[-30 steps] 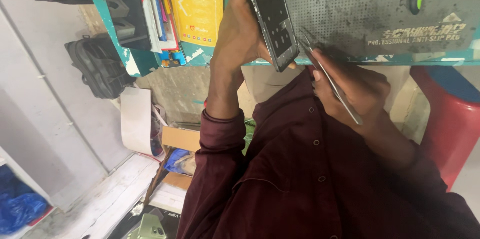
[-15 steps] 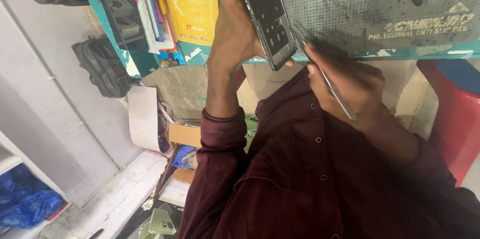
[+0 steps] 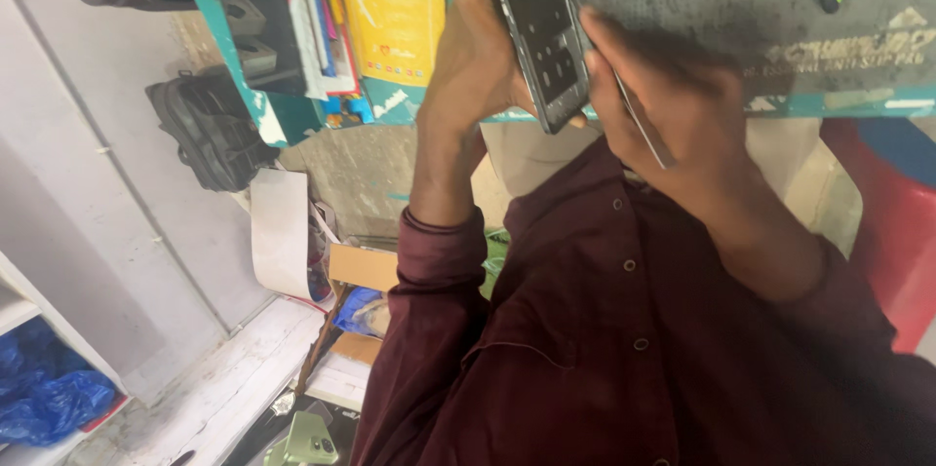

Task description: The person applies adhesive from a bottle along the edges of a phone frame, then uses a metal tool to spread and smooth the adhesive. The person repeats this process multiple times on different sections of the frame.

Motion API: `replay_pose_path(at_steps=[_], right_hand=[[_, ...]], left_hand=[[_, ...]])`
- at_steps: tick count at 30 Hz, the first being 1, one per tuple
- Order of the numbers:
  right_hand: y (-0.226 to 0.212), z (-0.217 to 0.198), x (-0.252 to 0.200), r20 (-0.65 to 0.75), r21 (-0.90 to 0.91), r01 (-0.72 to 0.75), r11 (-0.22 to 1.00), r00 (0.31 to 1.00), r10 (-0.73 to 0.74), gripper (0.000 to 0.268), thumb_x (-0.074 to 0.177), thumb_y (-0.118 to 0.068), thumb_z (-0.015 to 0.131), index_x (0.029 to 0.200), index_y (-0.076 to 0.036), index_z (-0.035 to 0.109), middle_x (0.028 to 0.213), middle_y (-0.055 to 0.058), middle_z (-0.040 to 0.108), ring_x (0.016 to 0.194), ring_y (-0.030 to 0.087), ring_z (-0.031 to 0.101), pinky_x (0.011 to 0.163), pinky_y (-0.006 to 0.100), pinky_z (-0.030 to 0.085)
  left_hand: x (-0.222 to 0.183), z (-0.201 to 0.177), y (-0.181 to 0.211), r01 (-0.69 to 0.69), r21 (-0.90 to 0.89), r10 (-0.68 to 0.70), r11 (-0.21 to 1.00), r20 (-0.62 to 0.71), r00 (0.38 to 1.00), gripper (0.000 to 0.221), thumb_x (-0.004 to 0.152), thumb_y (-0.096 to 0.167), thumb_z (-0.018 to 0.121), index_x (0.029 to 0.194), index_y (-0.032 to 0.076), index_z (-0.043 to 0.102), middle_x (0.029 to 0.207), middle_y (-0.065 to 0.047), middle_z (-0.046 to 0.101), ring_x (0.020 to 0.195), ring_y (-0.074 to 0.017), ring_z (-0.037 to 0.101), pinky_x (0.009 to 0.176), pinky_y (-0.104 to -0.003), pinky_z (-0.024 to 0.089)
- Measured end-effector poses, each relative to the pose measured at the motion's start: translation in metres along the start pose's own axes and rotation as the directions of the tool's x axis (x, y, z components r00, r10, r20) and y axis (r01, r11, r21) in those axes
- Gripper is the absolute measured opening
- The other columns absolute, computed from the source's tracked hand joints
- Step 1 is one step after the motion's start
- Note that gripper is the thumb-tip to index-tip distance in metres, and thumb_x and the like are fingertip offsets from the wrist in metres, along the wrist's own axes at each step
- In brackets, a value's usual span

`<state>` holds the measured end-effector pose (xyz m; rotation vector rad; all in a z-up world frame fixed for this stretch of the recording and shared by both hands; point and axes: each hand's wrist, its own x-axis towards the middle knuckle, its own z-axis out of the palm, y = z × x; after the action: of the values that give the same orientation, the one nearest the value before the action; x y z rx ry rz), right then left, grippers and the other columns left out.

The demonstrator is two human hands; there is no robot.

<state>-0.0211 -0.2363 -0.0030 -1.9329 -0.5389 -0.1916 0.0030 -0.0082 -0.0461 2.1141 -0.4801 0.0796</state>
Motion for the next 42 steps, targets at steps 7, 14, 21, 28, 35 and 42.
replay_pose_path(at_steps=[7,14,21,28,35,42], right_hand=[[0.010,-0.001,0.048,0.014,-0.062,0.093,0.994,0.996,-0.092,0.026,0.106,0.003,0.066,0.131,0.006,0.067,0.078,0.014,0.063,0.063,0.021,0.063,0.060,0.033,0.049],[0.008,-0.003,0.044,0.010,-0.025,-0.009,1.000,1.000,0.009,0.026,0.107,-0.002,0.068,0.132,0.004,0.068,0.071,0.013,0.061,0.058,0.019,0.061,0.057,0.033,0.048],[-0.007,-0.020,0.025,0.001,-0.018,-0.079,0.997,0.997,0.079,0.024,0.106,-0.002,0.069,0.130,0.004,0.070,0.071,0.011,0.064,0.059,0.015,0.059,0.058,0.032,0.046],[-0.017,-0.025,-0.034,-0.073,-0.057,-0.148,0.987,0.987,0.144,0.025,0.095,0.003,0.070,0.120,0.007,0.068,0.108,0.025,0.073,0.095,0.031,0.075,0.082,0.039,0.061],[-0.005,-0.016,-0.025,-0.084,-0.070,-0.033,0.997,0.996,0.027,0.032,0.096,0.008,0.075,0.126,0.006,0.068,0.111,0.021,0.073,0.098,0.031,0.075,0.082,0.035,0.061],[0.001,-0.014,-0.013,-0.069,-0.040,0.004,0.999,0.998,-0.007,0.029,0.095,0.009,0.074,0.123,0.008,0.068,0.103,0.020,0.074,0.089,0.028,0.074,0.076,0.035,0.061]], left_hand=[[0.001,-0.001,-0.004,-0.046,-0.038,0.047,0.998,0.038,0.998,0.152,0.037,0.049,0.112,0.153,0.016,0.018,0.152,-0.015,0.031,0.136,-0.0354,0.047,0.116,-0.039,0.045],[-0.002,-0.001,-0.010,0.065,-0.045,-0.062,0.997,0.055,0.997,0.149,0.041,0.049,0.115,0.151,0.014,0.020,0.158,-0.023,0.027,0.139,-0.0363,0.051,0.118,-0.040,0.048],[-0.014,0.001,-0.003,0.029,-0.105,-0.025,0.994,0.038,0.999,0.097,0.080,0.016,0.094,0.151,0.027,0.030,0.169,-0.017,0.016,0.156,-0.0345,0.031,0.128,-0.037,0.036],[-0.033,0.017,0.024,-0.079,-0.198,0.094,0.977,0.071,0.993,0.102,0.073,0.035,0.100,0.147,0.031,0.029,0.166,-0.023,0.008,0.156,-0.0501,0.016,0.131,-0.058,0.031],[-0.025,0.015,0.034,0.009,-0.117,0.001,0.993,0.079,0.997,0.105,0.078,0.024,0.102,0.153,0.041,0.029,0.174,-0.017,0.010,0.158,-0.0437,0.020,0.125,-0.046,0.034],[-0.024,0.020,0.034,0.002,-0.078,0.003,0.997,0.068,0.998,0.103,0.081,0.026,0.101,0.152,0.043,0.028,0.173,-0.017,0.011,0.158,-0.0435,0.019,0.128,-0.048,0.034]])
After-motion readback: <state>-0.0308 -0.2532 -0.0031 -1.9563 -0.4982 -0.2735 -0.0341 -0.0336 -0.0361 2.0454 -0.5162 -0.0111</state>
